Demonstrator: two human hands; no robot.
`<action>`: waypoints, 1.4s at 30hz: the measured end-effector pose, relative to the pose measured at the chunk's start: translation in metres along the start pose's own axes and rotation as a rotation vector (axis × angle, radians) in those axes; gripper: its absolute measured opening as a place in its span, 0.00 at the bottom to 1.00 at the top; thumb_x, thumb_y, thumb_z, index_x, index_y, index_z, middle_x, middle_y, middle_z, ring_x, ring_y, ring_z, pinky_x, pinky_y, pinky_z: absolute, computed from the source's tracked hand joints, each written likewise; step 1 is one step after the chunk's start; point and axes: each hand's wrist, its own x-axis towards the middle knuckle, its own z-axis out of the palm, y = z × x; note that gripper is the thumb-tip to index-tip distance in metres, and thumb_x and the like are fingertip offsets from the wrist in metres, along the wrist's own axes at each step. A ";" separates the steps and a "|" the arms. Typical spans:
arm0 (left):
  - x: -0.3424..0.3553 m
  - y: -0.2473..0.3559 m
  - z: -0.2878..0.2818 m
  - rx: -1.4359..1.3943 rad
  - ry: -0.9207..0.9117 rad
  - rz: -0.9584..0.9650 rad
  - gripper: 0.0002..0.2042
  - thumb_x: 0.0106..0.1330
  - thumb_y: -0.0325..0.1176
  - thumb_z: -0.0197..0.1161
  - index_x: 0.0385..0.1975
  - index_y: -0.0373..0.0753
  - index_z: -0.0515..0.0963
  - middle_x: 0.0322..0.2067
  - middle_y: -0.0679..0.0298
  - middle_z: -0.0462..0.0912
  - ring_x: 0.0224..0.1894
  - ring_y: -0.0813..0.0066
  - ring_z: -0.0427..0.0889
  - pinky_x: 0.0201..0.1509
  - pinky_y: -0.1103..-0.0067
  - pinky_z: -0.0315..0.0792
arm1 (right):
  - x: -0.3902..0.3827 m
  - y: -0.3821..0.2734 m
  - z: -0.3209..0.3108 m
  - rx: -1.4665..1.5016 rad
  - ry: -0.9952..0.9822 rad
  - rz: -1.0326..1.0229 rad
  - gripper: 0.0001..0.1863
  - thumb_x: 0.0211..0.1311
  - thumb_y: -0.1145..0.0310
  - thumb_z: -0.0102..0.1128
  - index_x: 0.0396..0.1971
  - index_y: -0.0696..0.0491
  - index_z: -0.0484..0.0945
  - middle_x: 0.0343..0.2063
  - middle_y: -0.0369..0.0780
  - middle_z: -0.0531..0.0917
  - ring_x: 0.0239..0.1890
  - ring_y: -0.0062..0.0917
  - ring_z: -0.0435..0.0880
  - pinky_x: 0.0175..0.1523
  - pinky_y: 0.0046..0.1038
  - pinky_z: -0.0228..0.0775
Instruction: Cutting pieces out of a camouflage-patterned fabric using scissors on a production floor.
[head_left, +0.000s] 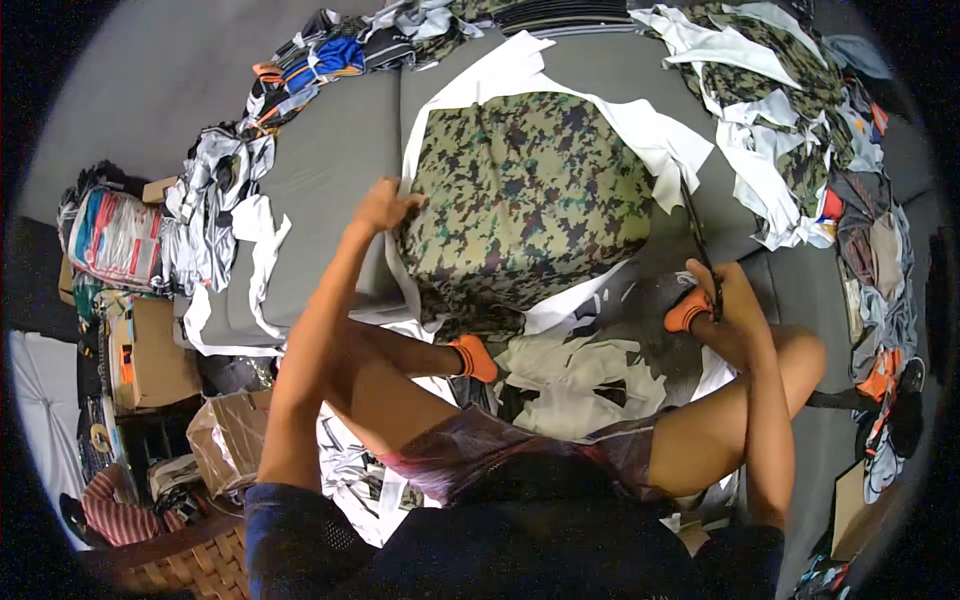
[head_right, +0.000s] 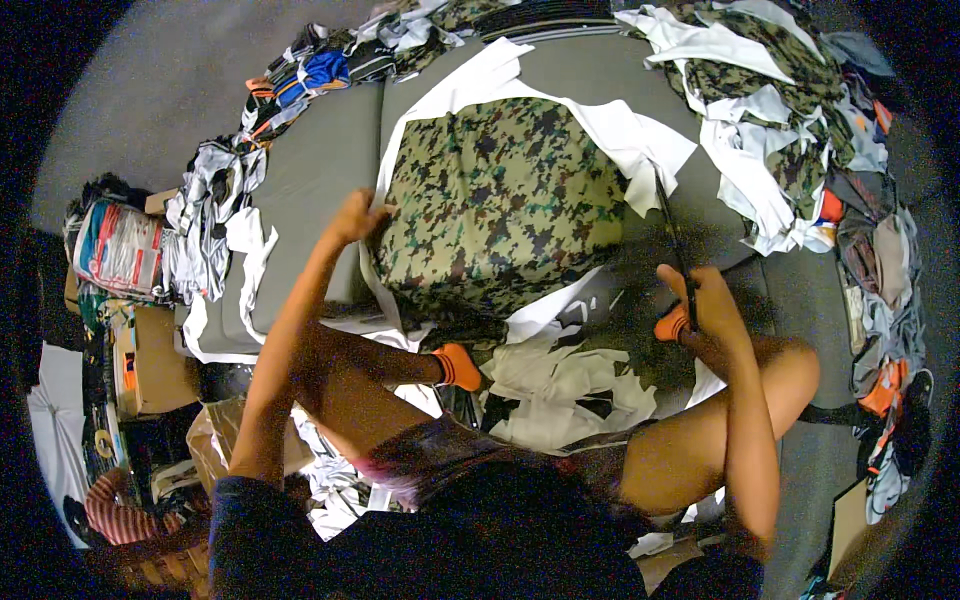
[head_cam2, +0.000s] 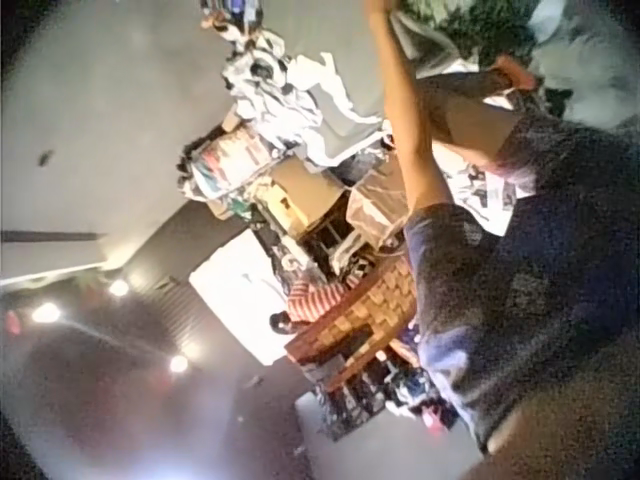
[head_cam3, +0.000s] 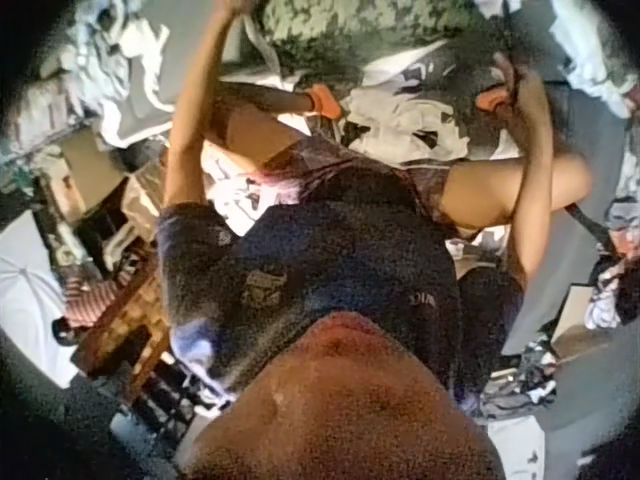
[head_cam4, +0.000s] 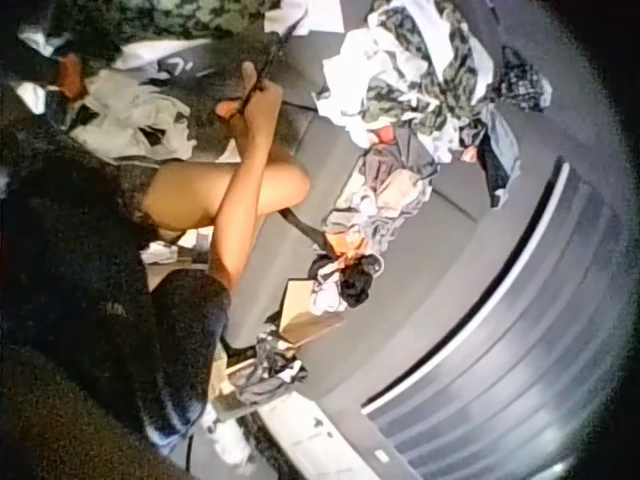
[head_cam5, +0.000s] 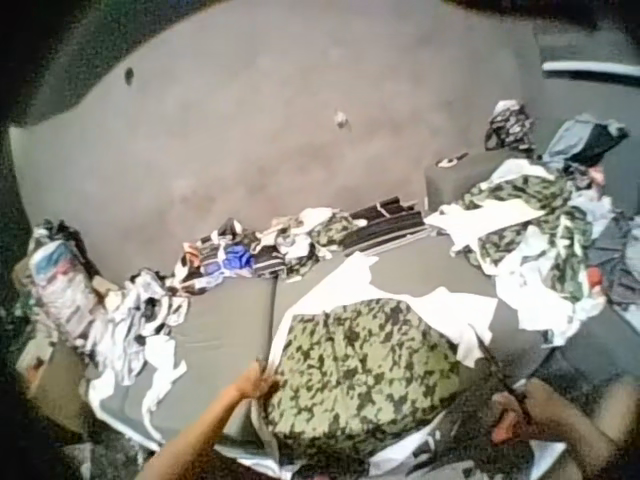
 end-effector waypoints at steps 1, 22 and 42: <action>0.002 -0.002 -0.001 -0.073 -0.036 -0.011 0.22 0.59 0.48 0.63 0.32 0.28 0.77 0.26 0.53 0.78 0.27 0.61 0.74 0.35 0.69 0.70 | 0.009 0.014 -0.006 -0.073 -0.014 -0.023 0.23 0.59 0.57 0.63 0.15 0.59 0.69 0.13 0.36 0.69 0.15 0.21 0.66 0.21 0.27 0.59; 0.134 0.026 -0.011 0.100 0.199 0.254 0.21 0.59 0.50 0.62 0.32 0.33 0.79 0.26 0.56 0.80 0.26 0.64 0.74 0.33 0.71 0.70 | 0.005 0.007 -0.023 -0.419 -0.249 -0.178 0.25 0.51 0.53 0.68 0.15 0.62 0.74 0.14 0.43 0.75 0.16 0.31 0.70 0.27 0.32 0.65; -0.034 0.275 0.058 0.123 0.155 0.809 0.15 0.53 0.32 0.63 0.42 0.41 0.77 0.40 0.64 0.74 0.45 0.70 0.71 0.49 0.77 0.67 | 0.006 0.011 -0.065 -0.599 0.055 -0.072 0.16 0.46 0.64 0.70 0.17 0.60 0.74 0.13 0.37 0.70 0.17 0.23 0.63 0.25 0.27 0.61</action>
